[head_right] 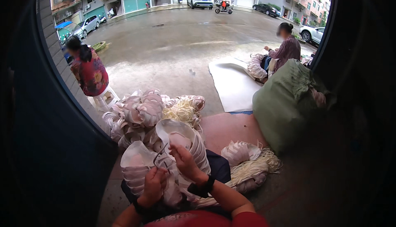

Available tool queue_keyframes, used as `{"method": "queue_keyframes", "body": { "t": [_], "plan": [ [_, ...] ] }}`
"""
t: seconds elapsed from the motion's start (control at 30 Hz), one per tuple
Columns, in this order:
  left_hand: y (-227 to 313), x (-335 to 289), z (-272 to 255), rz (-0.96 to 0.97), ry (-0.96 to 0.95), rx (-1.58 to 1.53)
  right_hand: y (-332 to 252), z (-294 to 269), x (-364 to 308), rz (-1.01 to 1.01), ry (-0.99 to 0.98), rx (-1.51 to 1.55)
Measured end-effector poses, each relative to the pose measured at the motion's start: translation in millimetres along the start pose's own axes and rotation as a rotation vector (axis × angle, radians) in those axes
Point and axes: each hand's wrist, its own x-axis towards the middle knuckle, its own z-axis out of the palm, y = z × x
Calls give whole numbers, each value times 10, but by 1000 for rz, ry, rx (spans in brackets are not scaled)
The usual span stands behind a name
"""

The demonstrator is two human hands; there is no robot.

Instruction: Lacing and preparing shoe uppers for further manufacturing steps.

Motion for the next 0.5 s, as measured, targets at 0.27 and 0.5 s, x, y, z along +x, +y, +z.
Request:
{"method": "queue_keyframes", "body": {
  "t": [0.27, 0.5],
  "plan": [
    [189, 21, -9, -62, 57, -161, 28, 128, -386, 236, -314, 192],
    [317, 212, -8, -27, 59, -247, -76, 182, -160, 665, -179, 739]
  ]
}}
